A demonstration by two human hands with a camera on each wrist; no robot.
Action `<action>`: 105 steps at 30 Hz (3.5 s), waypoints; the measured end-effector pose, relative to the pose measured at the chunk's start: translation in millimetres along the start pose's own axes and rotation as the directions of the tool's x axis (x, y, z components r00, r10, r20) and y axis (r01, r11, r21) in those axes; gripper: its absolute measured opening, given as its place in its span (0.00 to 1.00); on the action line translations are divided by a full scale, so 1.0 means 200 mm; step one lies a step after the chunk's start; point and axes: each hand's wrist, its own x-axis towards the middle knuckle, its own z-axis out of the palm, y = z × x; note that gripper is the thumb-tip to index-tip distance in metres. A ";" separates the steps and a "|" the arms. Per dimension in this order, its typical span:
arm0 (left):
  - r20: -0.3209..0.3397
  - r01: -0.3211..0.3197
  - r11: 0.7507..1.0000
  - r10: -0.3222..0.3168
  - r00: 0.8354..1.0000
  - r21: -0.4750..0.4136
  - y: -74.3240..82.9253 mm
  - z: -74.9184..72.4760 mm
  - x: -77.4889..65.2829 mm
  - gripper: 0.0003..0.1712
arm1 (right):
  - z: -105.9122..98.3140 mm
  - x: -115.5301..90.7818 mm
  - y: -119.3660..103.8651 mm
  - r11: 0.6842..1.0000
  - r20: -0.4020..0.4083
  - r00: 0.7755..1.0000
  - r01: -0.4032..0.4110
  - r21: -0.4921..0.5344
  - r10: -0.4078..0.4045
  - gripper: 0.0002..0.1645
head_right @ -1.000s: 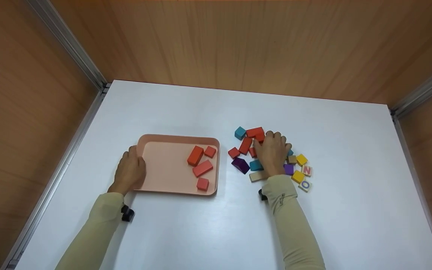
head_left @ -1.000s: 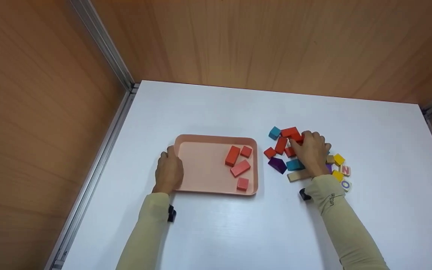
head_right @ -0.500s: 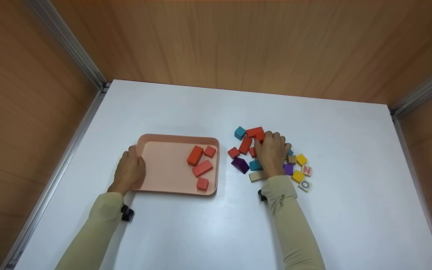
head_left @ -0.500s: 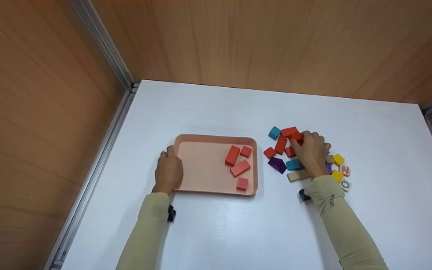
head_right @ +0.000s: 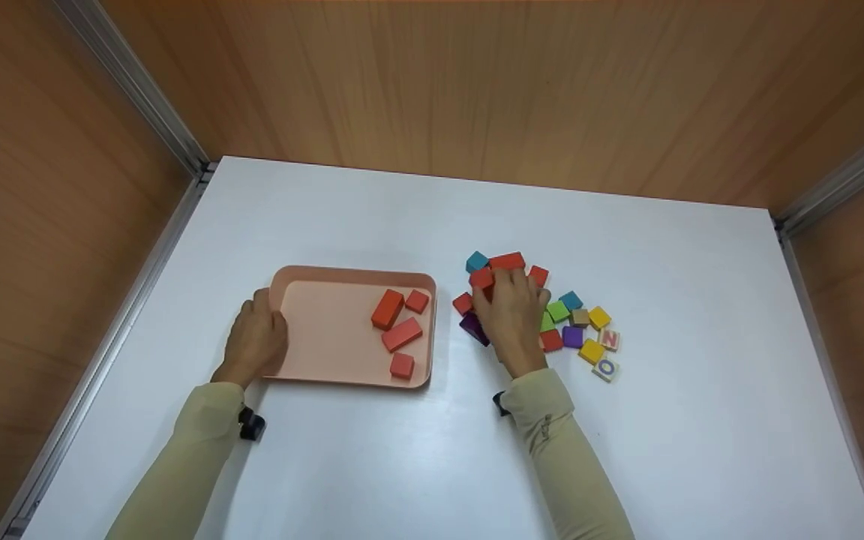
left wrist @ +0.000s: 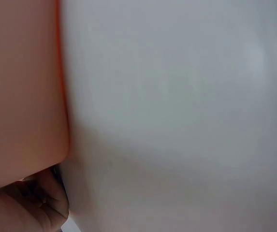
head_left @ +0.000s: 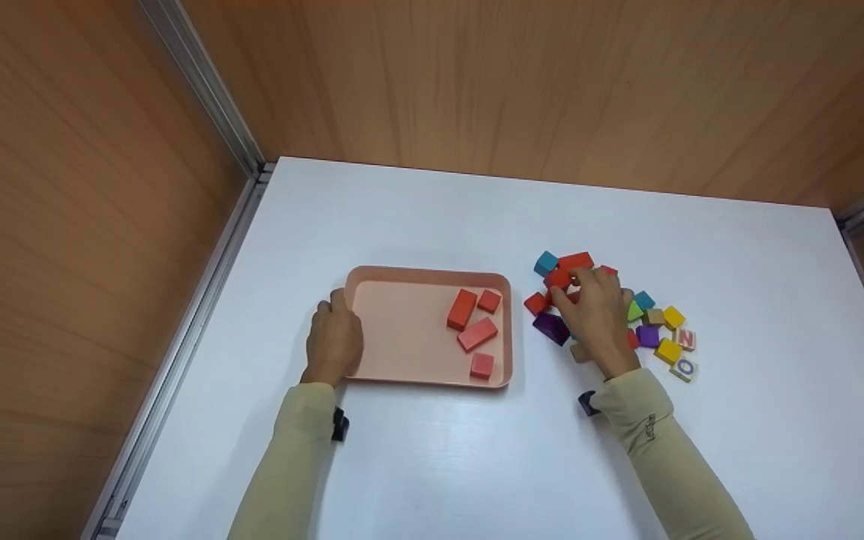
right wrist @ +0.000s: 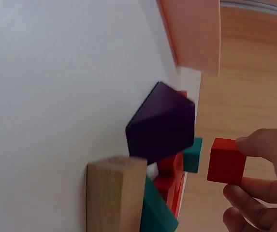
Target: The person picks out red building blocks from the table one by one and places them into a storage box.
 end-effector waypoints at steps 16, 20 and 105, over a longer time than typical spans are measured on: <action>-0.011 -0.013 1.000 0.013 1.000 0.012 0.01 -0.01 -0.01 0.25 | 0.15 -0.26 -0.37 0.959 0.026 0.959 0.280 0.039 -0.281 0.28; -0.019 -0.014 1.000 0.014 1.000 0.004 0.01 0.00 -0.01 0.24 | 0.18 -0.29 -0.42 0.946 0.067 0.944 0.320 0.045 -0.322 0.29; -0.035 -0.046 0.999 0.046 0.998 0.002 -0.01 0.00 0.00 0.23 | 0.17 -0.01 -0.02 0.995 0.183 0.982 0.053 -0.083 -0.037 0.27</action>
